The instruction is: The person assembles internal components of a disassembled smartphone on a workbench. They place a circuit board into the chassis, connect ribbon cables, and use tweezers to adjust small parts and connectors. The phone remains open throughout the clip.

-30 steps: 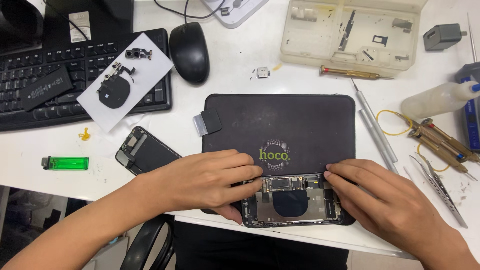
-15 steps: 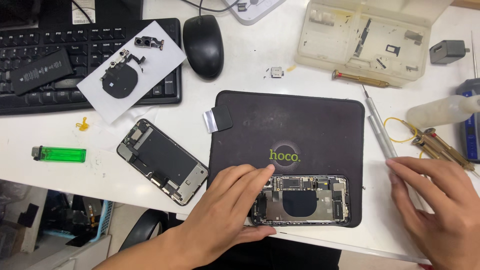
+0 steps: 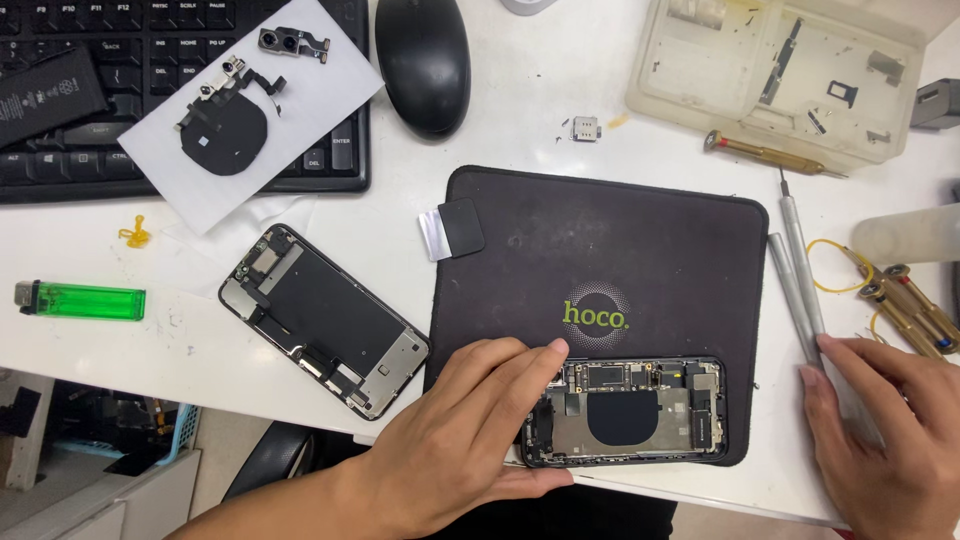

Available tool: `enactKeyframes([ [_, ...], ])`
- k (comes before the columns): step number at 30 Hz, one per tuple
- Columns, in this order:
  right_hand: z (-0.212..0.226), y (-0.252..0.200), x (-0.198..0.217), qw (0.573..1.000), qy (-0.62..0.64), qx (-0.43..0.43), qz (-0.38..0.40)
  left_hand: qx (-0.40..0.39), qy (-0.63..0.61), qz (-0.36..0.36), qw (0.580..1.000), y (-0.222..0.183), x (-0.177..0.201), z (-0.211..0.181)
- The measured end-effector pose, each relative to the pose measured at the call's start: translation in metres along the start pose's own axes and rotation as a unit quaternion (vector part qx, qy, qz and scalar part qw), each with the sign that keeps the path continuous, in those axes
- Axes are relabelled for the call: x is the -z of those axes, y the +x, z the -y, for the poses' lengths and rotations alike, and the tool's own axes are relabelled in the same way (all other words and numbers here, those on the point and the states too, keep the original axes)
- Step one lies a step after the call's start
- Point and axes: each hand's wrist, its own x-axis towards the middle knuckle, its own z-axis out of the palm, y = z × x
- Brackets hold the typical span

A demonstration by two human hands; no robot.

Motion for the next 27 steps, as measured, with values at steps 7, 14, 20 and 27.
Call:
enactKeyframes([
  [7, 0.018, 0.015, 0.003, 0.997, -0.071, -0.006, -0.006, 0.001, 0.077, -0.062, 0.995, -0.003, -0.015, -0.008],
  [14, 0.023, 0.014, 0.000, 0.998, -0.020, -0.012, -0.055, 0.034, 0.217, -0.070, 0.973, 0.000, -0.053, -0.029],
  [20, 0.024, 0.016, 0.004, 0.999, -0.015, -0.008, -0.032, 0.000, 0.083, 0.052, 0.995, 0.000, -0.025, -0.017],
  [27, 0.030, 0.014, 0.007, 0.998, 0.029, -0.063, -0.004, 0.004, 0.001, 0.045, 0.999, 0.015, -0.006, -0.010],
])
